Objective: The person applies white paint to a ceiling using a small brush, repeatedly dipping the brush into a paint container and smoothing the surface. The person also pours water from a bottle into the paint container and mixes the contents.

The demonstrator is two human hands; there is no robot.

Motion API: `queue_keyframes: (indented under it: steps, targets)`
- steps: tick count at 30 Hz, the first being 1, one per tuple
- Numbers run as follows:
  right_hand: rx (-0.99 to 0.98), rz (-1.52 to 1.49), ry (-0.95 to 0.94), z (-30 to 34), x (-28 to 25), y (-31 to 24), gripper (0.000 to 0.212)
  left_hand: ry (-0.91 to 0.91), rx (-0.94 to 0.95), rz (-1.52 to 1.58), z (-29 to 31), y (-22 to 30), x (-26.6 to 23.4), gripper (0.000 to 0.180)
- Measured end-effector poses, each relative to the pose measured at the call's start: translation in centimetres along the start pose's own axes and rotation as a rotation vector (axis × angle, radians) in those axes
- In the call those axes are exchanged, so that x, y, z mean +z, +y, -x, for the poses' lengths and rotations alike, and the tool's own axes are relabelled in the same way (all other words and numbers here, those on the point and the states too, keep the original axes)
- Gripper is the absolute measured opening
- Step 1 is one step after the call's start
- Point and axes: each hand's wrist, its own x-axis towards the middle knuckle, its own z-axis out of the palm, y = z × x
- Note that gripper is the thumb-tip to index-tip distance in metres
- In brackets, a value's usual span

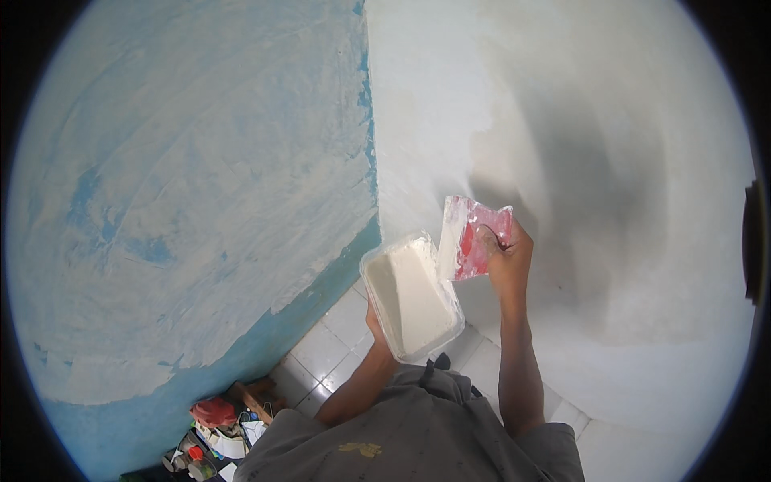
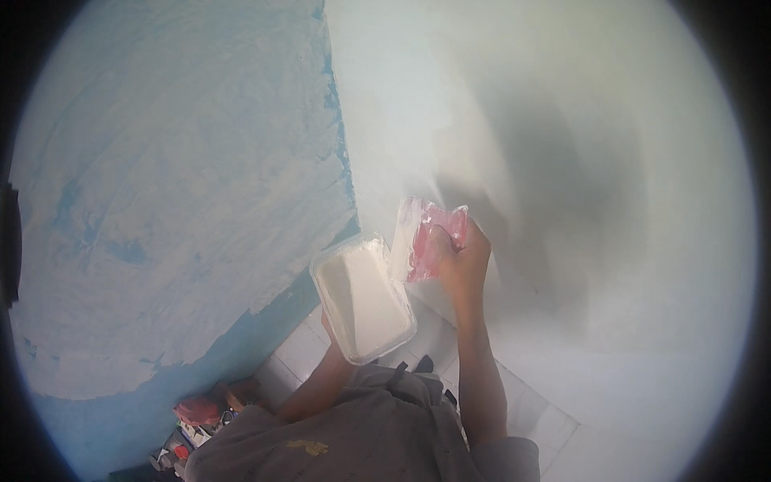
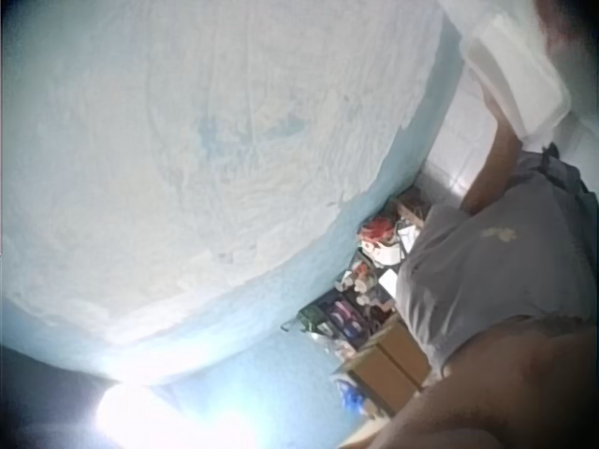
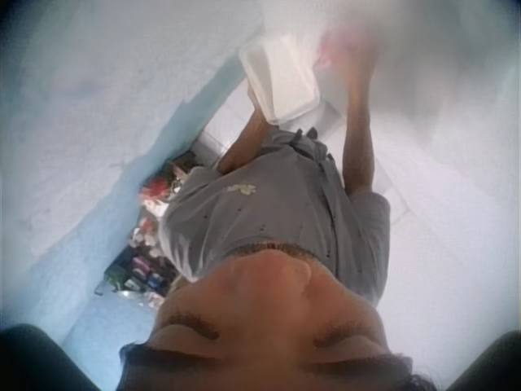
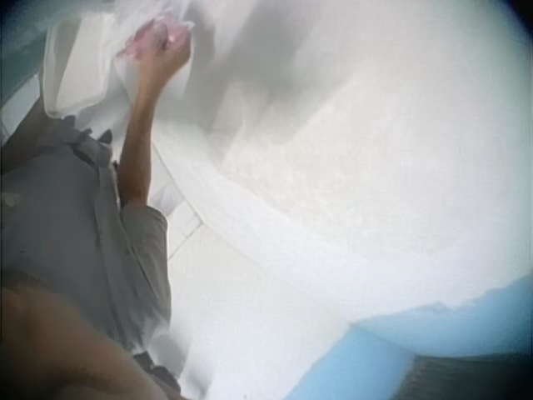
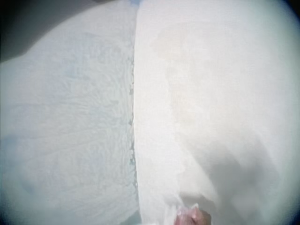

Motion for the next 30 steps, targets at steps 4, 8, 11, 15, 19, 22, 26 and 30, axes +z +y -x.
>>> queue_keyframes:
  steps: [4,8,11,15,19,22,26,30]
  targets:
    - [-0.079,-0.005,0.088,-0.6,-0.6,-1.1,0.011,-0.011,-0.021,-0.014,0.1,0.4,-1.6,0.055]
    - [0.017,0.058,0.017,0.1,-2.8,-2.8,0.019,0.023,-0.03,-0.026,0.0,0.9,-1.8,0.057]
    - [-0.524,0.055,-0.362,0.7,-4.5,-3.5,0.028,-0.033,-0.037,-0.086,-0.5,1.0,1.4,0.059]
    - [-1.0,0.316,-0.659,3.0,-6.1,-3.3,0.035,0.092,-0.065,-0.057,-0.7,1.3,2.9,0.062]
    - [-1.064,0.467,-0.646,4.5,-6.9,-2.7,0.033,-0.027,-0.123,0.079,-0.3,1.6,4.0,0.064]
    - [-1.059,0.468,-0.631,4.9,-7.5,-2.3,0.034,-0.121,-0.121,0.106,0.0,1.4,5.2,0.063]
    - [-1.054,0.487,-0.598,3.9,-7.6,-1.0,0.034,-0.098,-0.081,0.003,-0.6,1.7,3.7,0.062]
    - [-1.053,0.547,-0.54,2.4,-7.6,-0.4,0.035,-0.054,-0.072,-0.006,-0.4,1.7,3.1,0.06]
